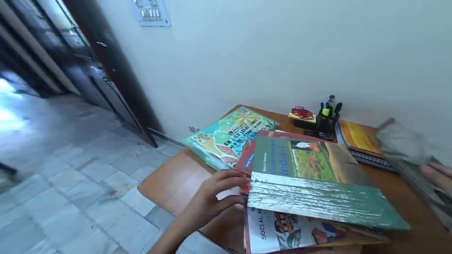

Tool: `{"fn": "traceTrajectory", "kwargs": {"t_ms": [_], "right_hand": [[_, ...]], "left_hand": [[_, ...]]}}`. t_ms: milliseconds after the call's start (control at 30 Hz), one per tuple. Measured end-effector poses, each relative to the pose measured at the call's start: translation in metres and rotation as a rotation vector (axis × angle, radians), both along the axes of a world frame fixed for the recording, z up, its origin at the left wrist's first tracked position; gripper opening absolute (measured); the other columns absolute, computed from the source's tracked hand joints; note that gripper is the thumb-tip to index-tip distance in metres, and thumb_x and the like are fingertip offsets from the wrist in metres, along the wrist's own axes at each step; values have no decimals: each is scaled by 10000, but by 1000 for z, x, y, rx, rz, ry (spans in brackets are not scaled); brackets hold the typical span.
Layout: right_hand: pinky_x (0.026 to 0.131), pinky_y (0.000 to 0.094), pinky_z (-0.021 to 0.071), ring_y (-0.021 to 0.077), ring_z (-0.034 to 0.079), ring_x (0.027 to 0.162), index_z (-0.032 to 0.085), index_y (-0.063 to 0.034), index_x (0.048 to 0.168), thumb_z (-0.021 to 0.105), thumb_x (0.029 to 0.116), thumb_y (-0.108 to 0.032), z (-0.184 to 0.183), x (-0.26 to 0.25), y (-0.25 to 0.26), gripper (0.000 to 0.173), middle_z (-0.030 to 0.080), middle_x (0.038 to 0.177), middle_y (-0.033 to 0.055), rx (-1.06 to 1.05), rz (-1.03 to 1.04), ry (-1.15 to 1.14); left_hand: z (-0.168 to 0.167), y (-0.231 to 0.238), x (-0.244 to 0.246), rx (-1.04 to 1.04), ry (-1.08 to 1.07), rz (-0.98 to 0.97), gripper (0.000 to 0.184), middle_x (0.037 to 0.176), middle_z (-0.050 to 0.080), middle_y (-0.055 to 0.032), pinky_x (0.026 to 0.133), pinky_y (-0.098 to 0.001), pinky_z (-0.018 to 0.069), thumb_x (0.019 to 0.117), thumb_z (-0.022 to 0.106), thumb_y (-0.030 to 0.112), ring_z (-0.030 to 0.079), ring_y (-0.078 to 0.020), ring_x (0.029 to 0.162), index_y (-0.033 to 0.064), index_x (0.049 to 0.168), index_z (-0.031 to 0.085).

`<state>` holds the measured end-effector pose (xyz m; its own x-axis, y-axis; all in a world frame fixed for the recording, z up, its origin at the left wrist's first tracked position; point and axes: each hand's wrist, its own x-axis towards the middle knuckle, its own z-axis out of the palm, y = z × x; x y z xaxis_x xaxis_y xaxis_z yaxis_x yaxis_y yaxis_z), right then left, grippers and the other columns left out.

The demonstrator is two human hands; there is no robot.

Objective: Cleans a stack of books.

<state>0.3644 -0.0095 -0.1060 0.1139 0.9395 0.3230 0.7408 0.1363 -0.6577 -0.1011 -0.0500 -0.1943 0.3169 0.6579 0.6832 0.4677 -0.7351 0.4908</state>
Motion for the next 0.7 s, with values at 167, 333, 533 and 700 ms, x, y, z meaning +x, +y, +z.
{"fn": "traceTrajectory", "kwargs": {"t_ms": [167, 333, 533, 700], "right_hand": [[892, 699, 459, 519, 634, 1043, 715, 59, 1167, 597, 1047, -138, 12, -86, 57, 260, 667, 1102, 340, -145, 38, -324], [894, 683, 487, 538, 622, 1101, 638, 69, 1296, 509, 1072, -179, 3, -151, 83, 358, 507, 1406, 348, -276, -13, -563], [915, 611, 525, 485, 647, 1098, 617, 56, 1334, 512, 1063, -150, 12, -242, 63, 356, 470, 1471, 311, -274, 269, -553], [901, 505, 554, 373, 658, 1112, 617, -30, 1379, 542, 1058, -175, 13, -284, 26, 360, 548, 1403, 219, -193, 652, -598]], "left_hand": [[-13, 1, 29, 114, -90, 69, 147, 1051, 697, -41, 970, -171, 495, 993, 634, 196, 638, -53, 1081, 142, 1064, 751], [-24, 0, 47, 189, -93, 151, 131, 1003, 680, -33, 972, -214, 482, 1000, 627, 205, 629, -98, 1058, 165, 1030, 748], [-28, 1, 54, 225, -75, 221, 149, 1050, 687, 0, 1052, -266, 443, 1022, 590, 244, 601, -117, 1171, 206, 1021, 733], [-31, -1, 54, 232, -80, 251, 155, 1175, 689, -51, 1096, -287, 436, 988, 586, 191, 578, -113, 1264, 118, 858, 629]]}}
